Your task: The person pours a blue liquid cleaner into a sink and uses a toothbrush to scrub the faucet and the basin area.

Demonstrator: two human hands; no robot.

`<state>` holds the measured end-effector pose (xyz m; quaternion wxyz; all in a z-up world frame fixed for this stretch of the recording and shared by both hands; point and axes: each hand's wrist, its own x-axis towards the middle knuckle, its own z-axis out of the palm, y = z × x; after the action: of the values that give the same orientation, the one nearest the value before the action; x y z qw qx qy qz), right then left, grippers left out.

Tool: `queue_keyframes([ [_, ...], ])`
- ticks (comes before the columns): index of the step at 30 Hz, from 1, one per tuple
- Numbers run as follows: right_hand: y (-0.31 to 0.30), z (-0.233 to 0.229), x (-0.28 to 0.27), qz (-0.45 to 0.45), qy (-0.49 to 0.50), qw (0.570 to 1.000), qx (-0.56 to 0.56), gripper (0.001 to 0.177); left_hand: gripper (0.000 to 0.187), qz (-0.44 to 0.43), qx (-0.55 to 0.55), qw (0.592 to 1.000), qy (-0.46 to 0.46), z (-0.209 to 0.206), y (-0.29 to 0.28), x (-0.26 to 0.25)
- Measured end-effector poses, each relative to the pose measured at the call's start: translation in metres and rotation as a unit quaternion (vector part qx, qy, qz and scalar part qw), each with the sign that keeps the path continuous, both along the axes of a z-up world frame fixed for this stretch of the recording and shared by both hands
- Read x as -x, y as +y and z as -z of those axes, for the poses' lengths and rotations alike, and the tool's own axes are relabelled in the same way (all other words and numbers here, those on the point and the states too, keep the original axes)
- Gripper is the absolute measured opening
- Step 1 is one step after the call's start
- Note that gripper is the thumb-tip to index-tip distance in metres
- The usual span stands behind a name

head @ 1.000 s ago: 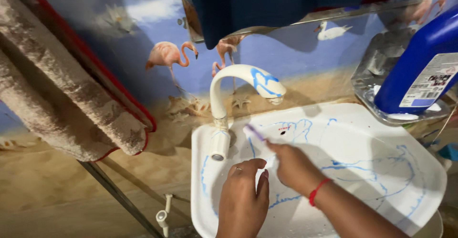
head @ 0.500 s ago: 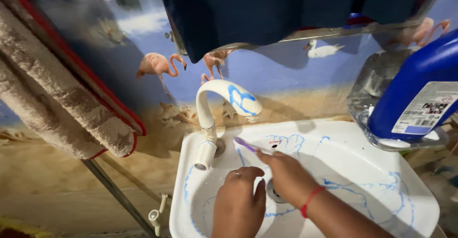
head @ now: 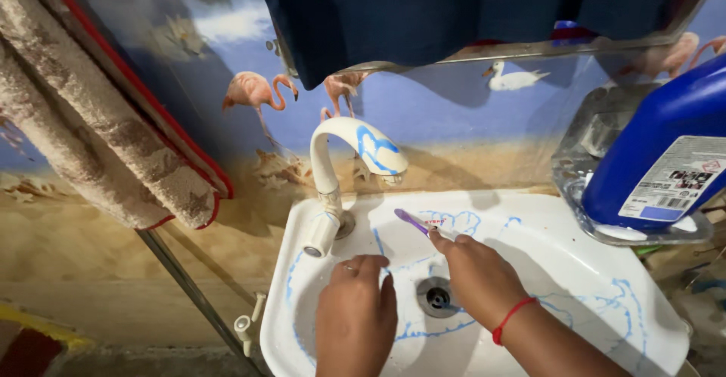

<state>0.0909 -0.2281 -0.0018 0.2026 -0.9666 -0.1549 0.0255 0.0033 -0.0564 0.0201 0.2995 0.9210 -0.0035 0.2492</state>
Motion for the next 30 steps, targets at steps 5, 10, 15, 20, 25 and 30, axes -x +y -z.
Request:
queue_keyframes([
  [5,0.027,0.011,-0.009,-0.033,0.024,0.995,-0.095,0.066,0.022,-0.007,-0.01,1.0,-0.002,-0.006,0.015,-0.002],
  [10,0.027,0.003,0.006,-0.031,-0.042,0.998,-0.033,0.061,0.021,0.015,-0.005,1.0,0.004,-0.01,0.033,-0.005],
  [15,0.052,-0.007,0.004,0.022,0.033,0.999,0.033,0.07,0.016,-0.028,-0.009,0.998,-0.061,-0.008,0.047,-0.003],
  [20,0.062,-0.004,0.001,-0.014,-0.001,1.0,-0.021,0.068,0.028,-0.148,-0.037,0.984,-0.088,-0.015,0.067,-0.004],
  [25,0.052,-0.015,0.012,0.069,0.052,0.992,0.089,0.066,0.044,-0.217,-0.118,0.969,-0.003,-0.018,0.082,-0.012],
  [30,0.082,-0.012,-0.002,0.001,0.031,0.998,-0.047,0.066,0.039,-0.197,-0.203,0.956,0.08,-0.019,0.072,-0.026],
])
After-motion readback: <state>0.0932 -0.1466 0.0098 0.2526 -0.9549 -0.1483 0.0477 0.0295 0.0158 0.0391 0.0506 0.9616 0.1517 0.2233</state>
